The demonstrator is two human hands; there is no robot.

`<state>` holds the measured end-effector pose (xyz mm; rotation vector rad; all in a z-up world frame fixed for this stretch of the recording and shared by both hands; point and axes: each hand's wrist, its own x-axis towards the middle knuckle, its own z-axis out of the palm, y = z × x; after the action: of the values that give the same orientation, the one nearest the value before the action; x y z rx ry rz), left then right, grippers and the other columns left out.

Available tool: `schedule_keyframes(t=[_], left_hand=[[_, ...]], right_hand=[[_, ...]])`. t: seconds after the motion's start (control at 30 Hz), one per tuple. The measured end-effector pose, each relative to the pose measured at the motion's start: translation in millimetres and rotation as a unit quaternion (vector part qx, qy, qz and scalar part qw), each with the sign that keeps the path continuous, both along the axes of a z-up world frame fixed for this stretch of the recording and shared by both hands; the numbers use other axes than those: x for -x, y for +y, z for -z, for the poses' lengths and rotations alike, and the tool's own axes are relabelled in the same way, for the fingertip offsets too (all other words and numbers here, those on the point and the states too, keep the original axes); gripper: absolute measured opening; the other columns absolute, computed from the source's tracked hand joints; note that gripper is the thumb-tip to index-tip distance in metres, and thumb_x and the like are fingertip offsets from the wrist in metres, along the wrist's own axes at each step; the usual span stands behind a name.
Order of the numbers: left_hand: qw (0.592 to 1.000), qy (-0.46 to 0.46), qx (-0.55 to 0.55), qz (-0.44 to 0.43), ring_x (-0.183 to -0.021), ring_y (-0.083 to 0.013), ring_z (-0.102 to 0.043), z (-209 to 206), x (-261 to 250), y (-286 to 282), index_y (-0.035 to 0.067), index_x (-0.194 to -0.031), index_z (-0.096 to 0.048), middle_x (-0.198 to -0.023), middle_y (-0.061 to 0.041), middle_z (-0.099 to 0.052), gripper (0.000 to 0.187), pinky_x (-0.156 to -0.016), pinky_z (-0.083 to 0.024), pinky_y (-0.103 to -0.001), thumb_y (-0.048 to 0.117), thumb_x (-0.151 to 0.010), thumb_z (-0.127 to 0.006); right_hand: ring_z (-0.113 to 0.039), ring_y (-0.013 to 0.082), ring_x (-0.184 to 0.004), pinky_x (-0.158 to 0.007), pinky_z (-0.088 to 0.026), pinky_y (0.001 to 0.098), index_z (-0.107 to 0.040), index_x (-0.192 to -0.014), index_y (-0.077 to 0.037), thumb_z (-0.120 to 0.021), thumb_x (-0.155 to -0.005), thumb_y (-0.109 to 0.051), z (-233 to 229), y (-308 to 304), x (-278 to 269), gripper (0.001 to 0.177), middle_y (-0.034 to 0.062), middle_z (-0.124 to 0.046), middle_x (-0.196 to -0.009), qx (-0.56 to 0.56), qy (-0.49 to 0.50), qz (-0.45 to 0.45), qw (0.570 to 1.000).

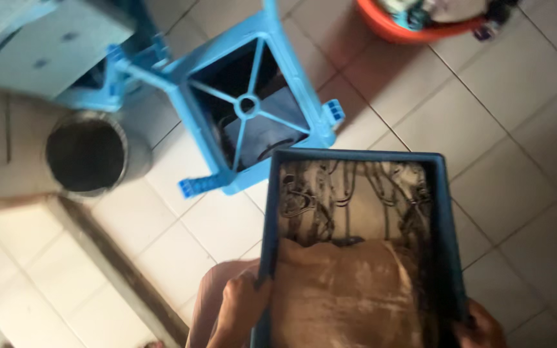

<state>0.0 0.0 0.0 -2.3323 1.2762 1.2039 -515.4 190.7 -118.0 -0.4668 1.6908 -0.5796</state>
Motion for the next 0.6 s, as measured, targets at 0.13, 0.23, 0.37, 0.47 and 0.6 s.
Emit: schedule_keyframes(t=[0.13, 0.23, 0.37, 0.47, 0.6], left_hand=[[0.997, -0.023, 0.056, -0.042, -0.087, -0.0440, -0.072, 11.5, -37.9, 45.0, 0.001, -0.082, -0.075, -0.082, -0.026, -0.073, 0.043, -0.078, -0.057, -0.051, 0.044, -0.080, -0.074], [0.989, -0.027, 0.104, -0.098, -0.080, -0.0432, -0.072, 23.1, -50.0, 70.8, 0.000, -0.081, -0.074, -0.079, -0.025, -0.072, 0.040, -0.074, -0.058, -0.051, 0.039, -0.074, -0.076], [0.979, -0.015, 0.087, -0.184, -0.076, -0.0412, -0.073, 36.8, -60.2, 74.7, -0.001, -0.080, -0.073, -0.075, -0.023, -0.072, 0.039, -0.070, -0.059, -0.049, 0.038, -0.079, -0.074], [0.977, -0.002, 0.061, -0.205, -0.071, -0.0400, -0.074, 46.5, -60.7, 66.9, -0.004, -0.077, -0.069, -0.072, -0.024, -0.071, 0.044, -0.068, -0.060, -0.048, 0.040, -0.083, -0.072], [0.969, 0.036, 0.079, -0.232, -0.066, -0.0402, -0.074, 78.0, -61.5, 42.4, -0.004, -0.077, -0.066, -0.069, -0.025, -0.069, 0.041, -0.066, -0.060, -0.048, 0.036, -0.086, -0.067]], right_hand=[[-0.073, 0.0332, -0.105, -0.090, -0.057, 0.0425, -0.057, -0.144, -0.001, -0.065, -0.087, 0.001, -0.6, -49.8, -27.4, 0.057, 0.0233, -0.072, -0.127, -0.072, 0.087, -0.106, 0.988], [-0.070, 0.0205, -0.094, -0.079, -0.057, 0.0344, -0.056, -0.140, -0.002, -0.067, -0.081, 0.006, 2.0, -84.5, -56.7, 0.061, 0.0144, -0.072, -0.117, -0.003, 0.170, -0.196, 0.966], [-0.059, 0.0178, -0.070, -0.063, -0.049, 0.0319, -0.067, -0.121, 0.001, -0.069, -0.081, 0.008, 19.2, -132.8, -85.7, 0.040, 0.0143, -0.073, -0.090, 0.093, 0.167, -0.250, 0.949], [-0.052, 0.0175, -0.058, -0.056, -0.043, 0.0340, -0.068, -0.109, 0.003, -0.071, -0.085, 0.007, 35.2, -157.5, -94.6, 0.025, 0.0155, -0.065, -0.075, 0.091, 0.196, -0.268, 0.939], [-0.061, 0.0079, -0.071, -0.062, -0.048, 0.0256, -0.065, -0.106, 0.000, -0.062, -0.081, 0.007, 45.5, -188.7, -103.7, 0.026, 0.0029, -0.071, -0.087, 0.195, 0.154, -0.245, 0.937]])
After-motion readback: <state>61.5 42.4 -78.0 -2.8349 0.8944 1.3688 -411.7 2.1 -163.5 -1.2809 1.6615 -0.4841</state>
